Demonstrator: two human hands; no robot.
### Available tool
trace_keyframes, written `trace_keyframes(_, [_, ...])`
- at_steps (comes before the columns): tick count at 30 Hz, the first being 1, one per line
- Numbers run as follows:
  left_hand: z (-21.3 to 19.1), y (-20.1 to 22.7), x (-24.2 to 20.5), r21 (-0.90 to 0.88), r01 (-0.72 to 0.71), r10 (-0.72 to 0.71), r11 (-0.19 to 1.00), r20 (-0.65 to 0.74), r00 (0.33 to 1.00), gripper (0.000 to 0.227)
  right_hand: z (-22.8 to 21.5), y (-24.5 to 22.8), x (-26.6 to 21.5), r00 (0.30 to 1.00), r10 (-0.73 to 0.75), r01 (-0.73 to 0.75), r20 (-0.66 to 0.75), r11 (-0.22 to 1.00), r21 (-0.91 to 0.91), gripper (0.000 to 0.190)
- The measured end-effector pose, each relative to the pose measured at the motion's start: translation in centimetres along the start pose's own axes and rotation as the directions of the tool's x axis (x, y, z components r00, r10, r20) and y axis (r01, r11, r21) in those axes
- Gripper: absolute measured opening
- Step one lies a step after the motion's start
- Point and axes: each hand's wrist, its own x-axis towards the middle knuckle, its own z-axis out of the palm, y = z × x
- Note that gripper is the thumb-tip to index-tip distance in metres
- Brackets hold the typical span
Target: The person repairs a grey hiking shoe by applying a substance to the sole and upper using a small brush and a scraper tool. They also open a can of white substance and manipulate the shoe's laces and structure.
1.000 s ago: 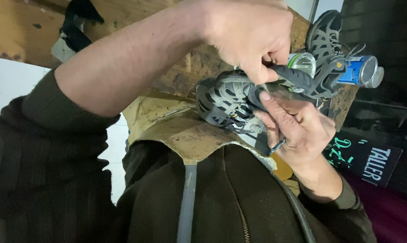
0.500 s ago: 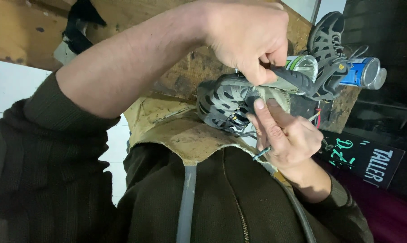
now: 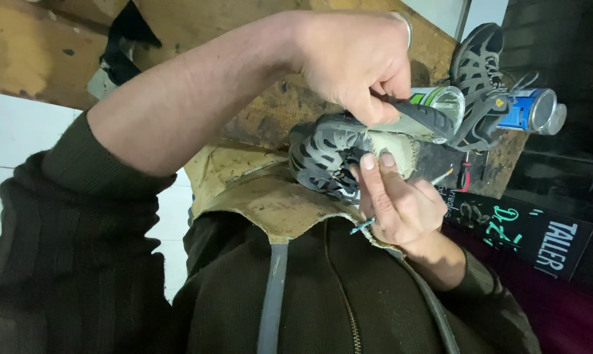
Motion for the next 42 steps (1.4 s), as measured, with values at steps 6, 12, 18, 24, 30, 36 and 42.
trace_keyframes(6, [-0.1, -0.2, -0.7, 0.019, 0.042, -0.042, 0.999, 0.000, 0.999, 0.054, 0.6, -0.2, 0.3, 1.000, 0.006, -0.005, -0.026, 1.000, 0.028, 0.038])
trace_keyframes(12, [-0.1, 0.0, -0.5, 0.066, 0.084, -0.083, 0.994, -0.016, 0.996, 0.054, 0.8, -0.3, 1.1, 0.997, 0.062, -0.061, -0.046, 0.998, 0.018, 0.033])
trace_keyframes(18, [0.4, 3.2, -1.1, 0.157, 0.253, -0.249, 0.955, -0.041, 0.968, 0.036, 0.5, 0.9, 0.7, 0.988, 0.153, -0.155, 0.035, 0.984, 0.089, 0.037])
trace_keyframes(24, [3.1, 5.1, -7.0, -0.027, 0.440, -0.435, 0.897, -0.220, 0.873, 0.090, -0.4, 0.8, 0.9, 0.974, 0.220, -0.224, 0.048, 0.969, 0.105, 0.039])
trace_keyframes(30, [8.6, 3.6, -7.9, -0.213, 0.275, -0.342, 0.938, -0.419, 0.841, 0.118, -1.1, 0.6, 2.9, 0.947, 0.316, -0.322, 0.066, 0.916, 0.238, 0.044])
trace_keyframes(36, [10.9, 2.6, -5.2, -0.324, 0.316, -0.440, 0.892, -0.453, 0.776, 0.111, 0.4, 1.4, 2.0, 0.942, 0.326, -0.298, -0.083, 0.922, 0.247, 0.023])
trace_keyframes(42, [13.5, -0.3, -4.6, -0.452, 0.357, -0.561, 0.818, -0.485, 0.671, 0.073, -0.9, 3.3, 2.0, 0.870, 0.492, -0.444, -0.017, 0.799, 0.405, 0.035])
